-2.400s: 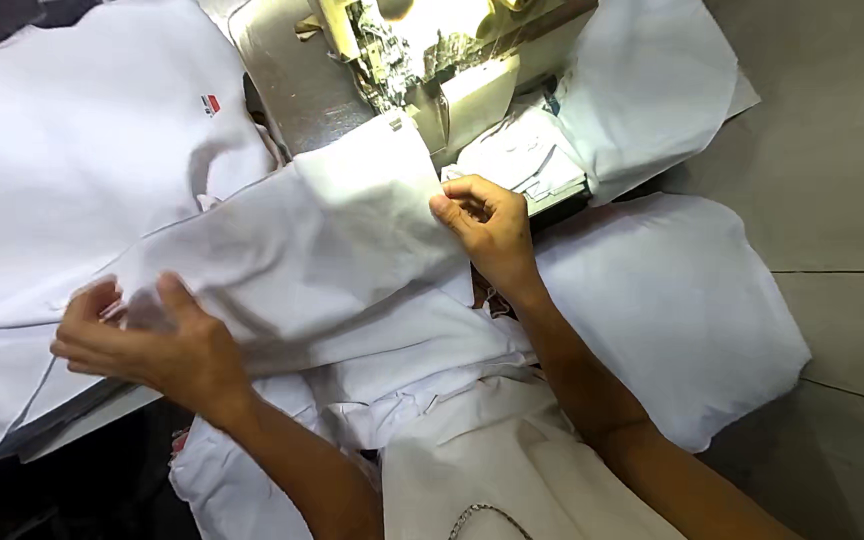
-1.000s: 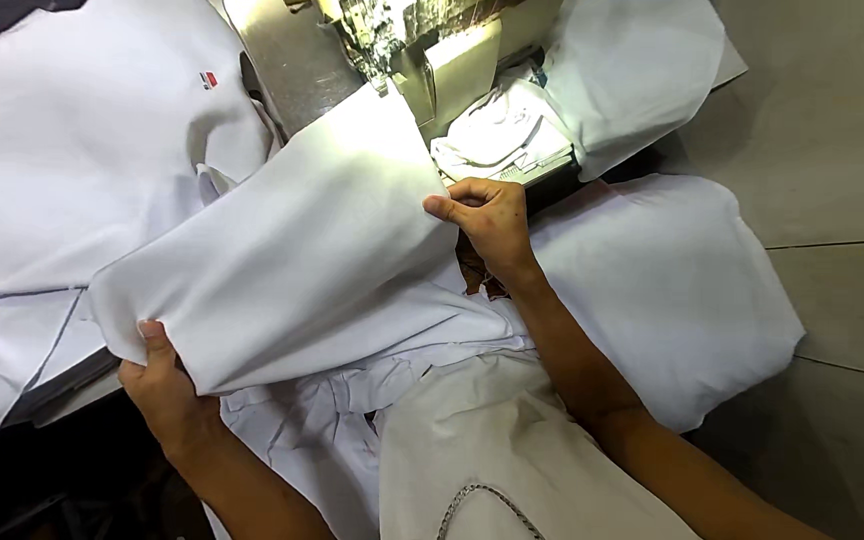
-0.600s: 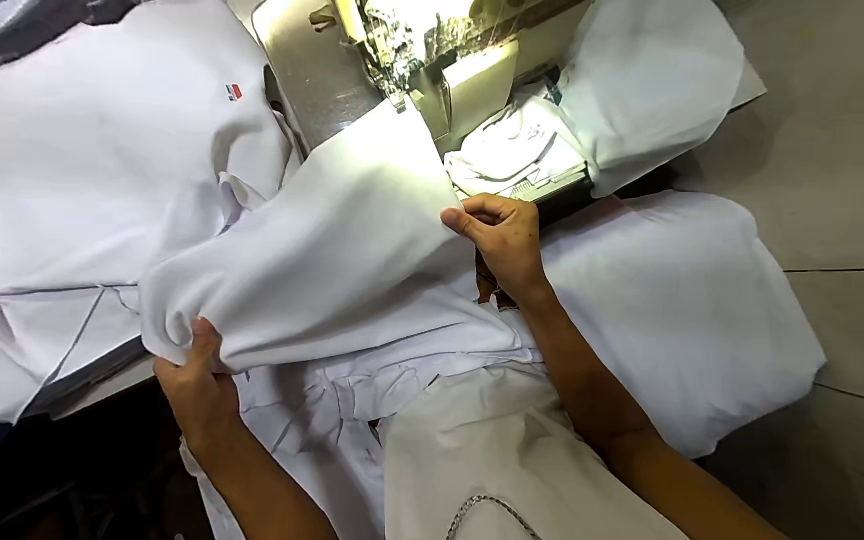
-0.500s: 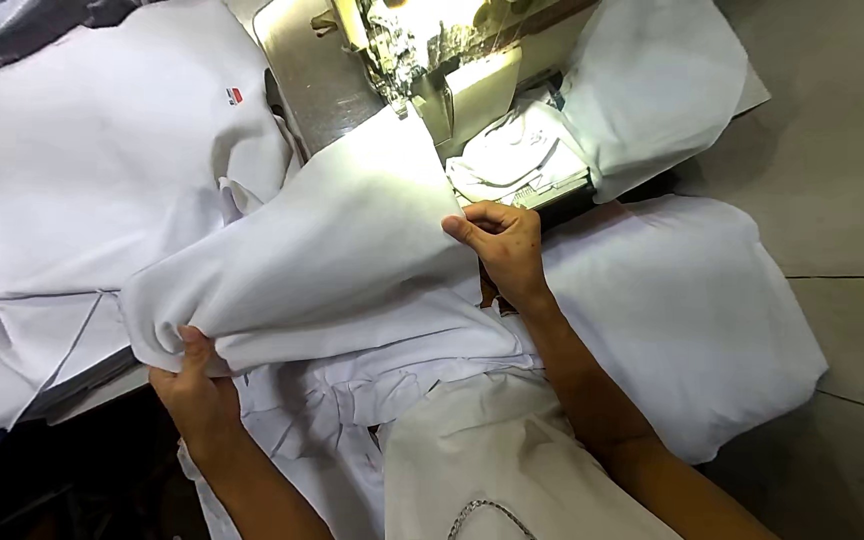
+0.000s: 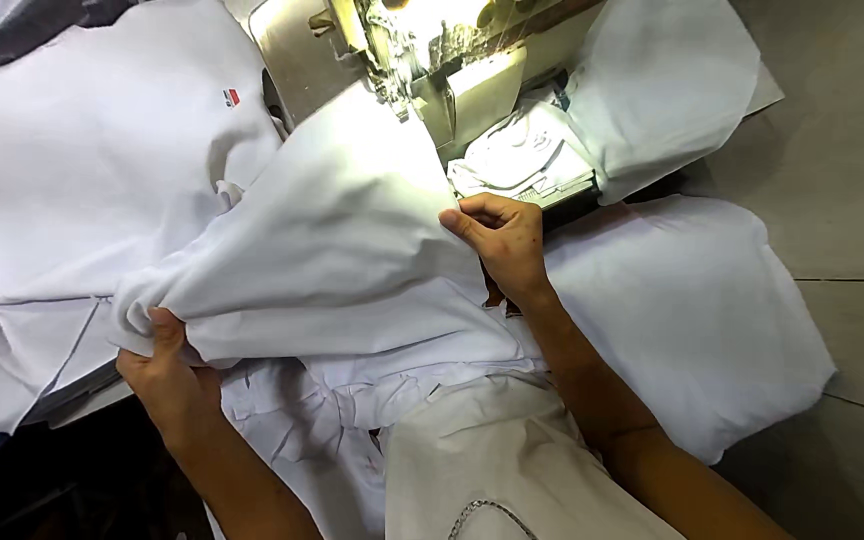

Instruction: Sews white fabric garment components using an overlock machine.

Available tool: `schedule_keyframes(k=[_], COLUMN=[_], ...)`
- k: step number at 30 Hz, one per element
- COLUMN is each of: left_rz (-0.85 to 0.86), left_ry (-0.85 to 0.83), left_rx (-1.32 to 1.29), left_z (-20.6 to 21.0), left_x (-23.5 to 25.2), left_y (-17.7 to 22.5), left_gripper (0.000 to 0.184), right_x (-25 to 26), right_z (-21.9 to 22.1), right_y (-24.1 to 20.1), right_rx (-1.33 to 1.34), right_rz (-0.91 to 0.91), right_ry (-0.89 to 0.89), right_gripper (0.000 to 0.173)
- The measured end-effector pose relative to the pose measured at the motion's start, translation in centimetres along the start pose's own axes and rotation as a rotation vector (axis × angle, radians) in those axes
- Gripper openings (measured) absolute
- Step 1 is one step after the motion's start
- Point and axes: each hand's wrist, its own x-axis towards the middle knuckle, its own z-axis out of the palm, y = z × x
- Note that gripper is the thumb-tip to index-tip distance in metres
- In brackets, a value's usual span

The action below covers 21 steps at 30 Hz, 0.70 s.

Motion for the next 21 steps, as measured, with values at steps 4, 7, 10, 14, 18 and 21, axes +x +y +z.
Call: schedule_keyframes(k=[4, 7, 10, 14, 18, 21], left_rz=[0.061, 0.070, -0.012, -0.061, 0.047, -0.042], left_ry=[-0.010, -0.017, -0.145, -0.211, -0.106, 0.022], left_rx=[-0.014, 0.008, 0.174, 0.485, 0.284, -0.057], left_z=[0.6, 0.7, -0.7, 0.1, 1.3, 0.9], left_x=[1.8, 2.6, 0.5, -4.9, -7.7, -7.0], left_y=[0.5, 1.0, 1.3, -0.2, -1.8, -0.2], left_gripper=[0.027, 0.029, 0.063, 0.080, 0.040, 0.019], right_x=[1.1, 1.5, 1.1, 0.1, -1.3, -1.4], right_z=[0.2, 0.4, 0.3, 0.1, -0.1, -0.3], right_y=[-0.3, -0.6, -0.9, -1.0, -0.6, -0.1], right_rx=[-0.035, -0.044, -0.052, -0.056, -0.034, -0.027], right_rz=[-0.014, -0.027, -0.024, 0.012, 0.044, 0.041], right_ry=[0.007, 0.009, 0.017, 0.028, 0.017, 0.009], right_gripper=[0.011, 0.011, 0.011, 0.011, 0.010, 0.010])
